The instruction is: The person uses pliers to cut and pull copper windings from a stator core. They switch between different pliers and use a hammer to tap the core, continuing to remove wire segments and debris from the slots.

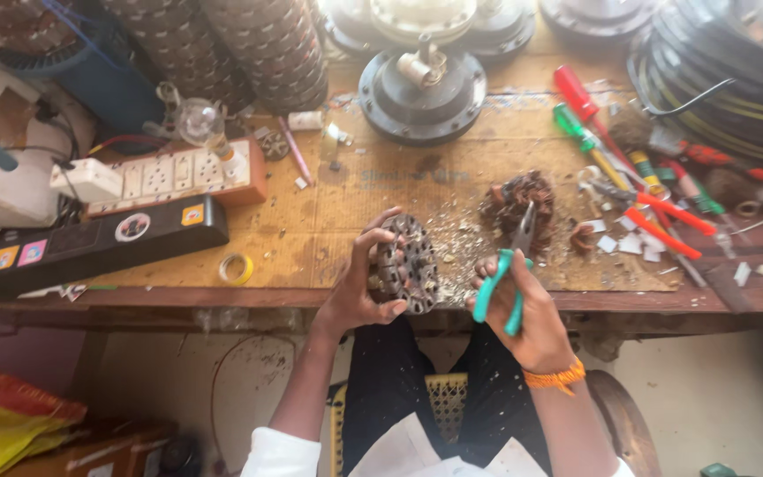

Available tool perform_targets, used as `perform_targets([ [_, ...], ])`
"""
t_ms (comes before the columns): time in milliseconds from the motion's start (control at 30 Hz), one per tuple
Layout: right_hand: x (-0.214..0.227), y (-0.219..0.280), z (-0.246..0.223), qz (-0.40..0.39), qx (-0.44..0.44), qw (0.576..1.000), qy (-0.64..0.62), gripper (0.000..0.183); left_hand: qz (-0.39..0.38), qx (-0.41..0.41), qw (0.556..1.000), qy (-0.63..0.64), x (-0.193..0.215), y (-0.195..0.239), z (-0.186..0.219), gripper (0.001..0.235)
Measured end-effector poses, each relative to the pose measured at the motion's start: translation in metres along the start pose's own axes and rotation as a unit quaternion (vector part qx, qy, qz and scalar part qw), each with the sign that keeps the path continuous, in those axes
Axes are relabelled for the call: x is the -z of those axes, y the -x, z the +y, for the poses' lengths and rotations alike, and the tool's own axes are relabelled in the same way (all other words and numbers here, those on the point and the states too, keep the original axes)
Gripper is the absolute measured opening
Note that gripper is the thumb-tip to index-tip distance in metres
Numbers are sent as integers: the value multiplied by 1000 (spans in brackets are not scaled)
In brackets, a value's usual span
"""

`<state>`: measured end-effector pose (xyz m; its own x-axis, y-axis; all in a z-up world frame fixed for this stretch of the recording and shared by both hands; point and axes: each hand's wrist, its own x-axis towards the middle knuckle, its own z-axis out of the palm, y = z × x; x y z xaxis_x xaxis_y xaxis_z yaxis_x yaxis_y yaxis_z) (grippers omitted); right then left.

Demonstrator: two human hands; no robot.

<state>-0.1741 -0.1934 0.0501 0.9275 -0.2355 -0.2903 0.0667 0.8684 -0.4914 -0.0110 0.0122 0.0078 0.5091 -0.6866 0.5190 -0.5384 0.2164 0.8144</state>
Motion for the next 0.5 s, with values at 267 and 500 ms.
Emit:
perform_targets([
  [267, 0, -11, -7, -99, -52, 966, -234, 62, -4, 2, 1000, -3, 2, -4, 5, 96],
  [500, 14, 22, -11, -78, -19, 964, 254, 52, -89, 119, 988, -28, 18, -2, -3, 128],
])
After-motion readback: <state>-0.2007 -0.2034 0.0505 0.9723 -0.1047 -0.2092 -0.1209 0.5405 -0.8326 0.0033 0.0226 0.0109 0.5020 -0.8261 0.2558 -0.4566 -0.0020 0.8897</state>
